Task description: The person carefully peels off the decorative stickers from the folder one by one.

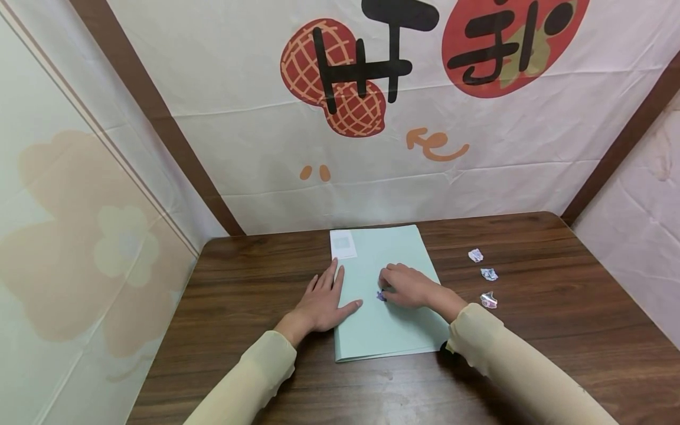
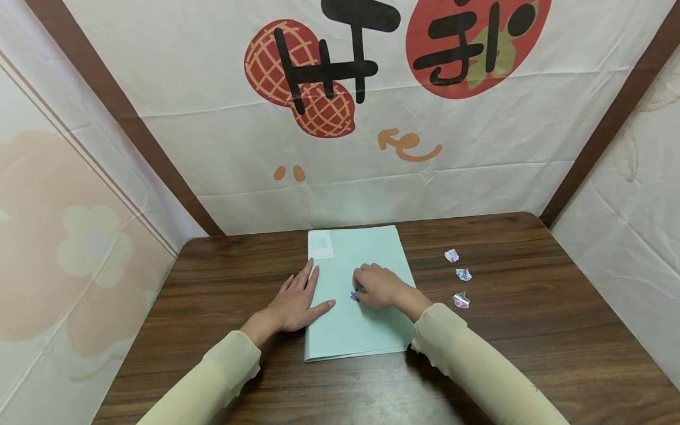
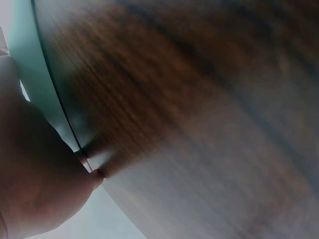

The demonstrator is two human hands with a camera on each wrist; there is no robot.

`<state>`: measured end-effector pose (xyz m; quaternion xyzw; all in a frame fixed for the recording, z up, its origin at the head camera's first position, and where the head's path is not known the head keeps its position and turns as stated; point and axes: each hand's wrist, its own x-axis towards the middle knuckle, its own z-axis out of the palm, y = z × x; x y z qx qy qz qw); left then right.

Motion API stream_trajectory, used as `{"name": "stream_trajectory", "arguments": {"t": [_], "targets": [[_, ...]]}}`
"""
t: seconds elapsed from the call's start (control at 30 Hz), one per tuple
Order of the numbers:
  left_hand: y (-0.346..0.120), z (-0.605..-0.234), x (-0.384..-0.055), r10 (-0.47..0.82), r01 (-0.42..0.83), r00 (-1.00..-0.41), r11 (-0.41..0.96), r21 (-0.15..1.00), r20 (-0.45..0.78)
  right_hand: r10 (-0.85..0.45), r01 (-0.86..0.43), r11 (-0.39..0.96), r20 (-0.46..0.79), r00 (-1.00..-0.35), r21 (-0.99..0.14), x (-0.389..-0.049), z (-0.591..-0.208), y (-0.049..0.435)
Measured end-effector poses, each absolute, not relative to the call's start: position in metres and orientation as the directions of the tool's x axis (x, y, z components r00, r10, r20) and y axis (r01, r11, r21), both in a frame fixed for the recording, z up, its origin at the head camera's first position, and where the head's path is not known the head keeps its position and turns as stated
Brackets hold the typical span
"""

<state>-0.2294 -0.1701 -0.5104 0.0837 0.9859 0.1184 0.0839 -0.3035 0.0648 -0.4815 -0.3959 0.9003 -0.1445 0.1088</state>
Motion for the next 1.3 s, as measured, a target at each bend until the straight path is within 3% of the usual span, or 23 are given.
{"name": "stream_trajectory", "arguments": {"t": [1.3], "targets": [[-0.173, -0.520, -0.228, 0.188, 0.139, -0.969, 0.951, 0.274, -0.161, -0.776, -0.717, 0.594, -0.026, -0.630, -0.364, -0.292, -0.482, 0.070]]}}
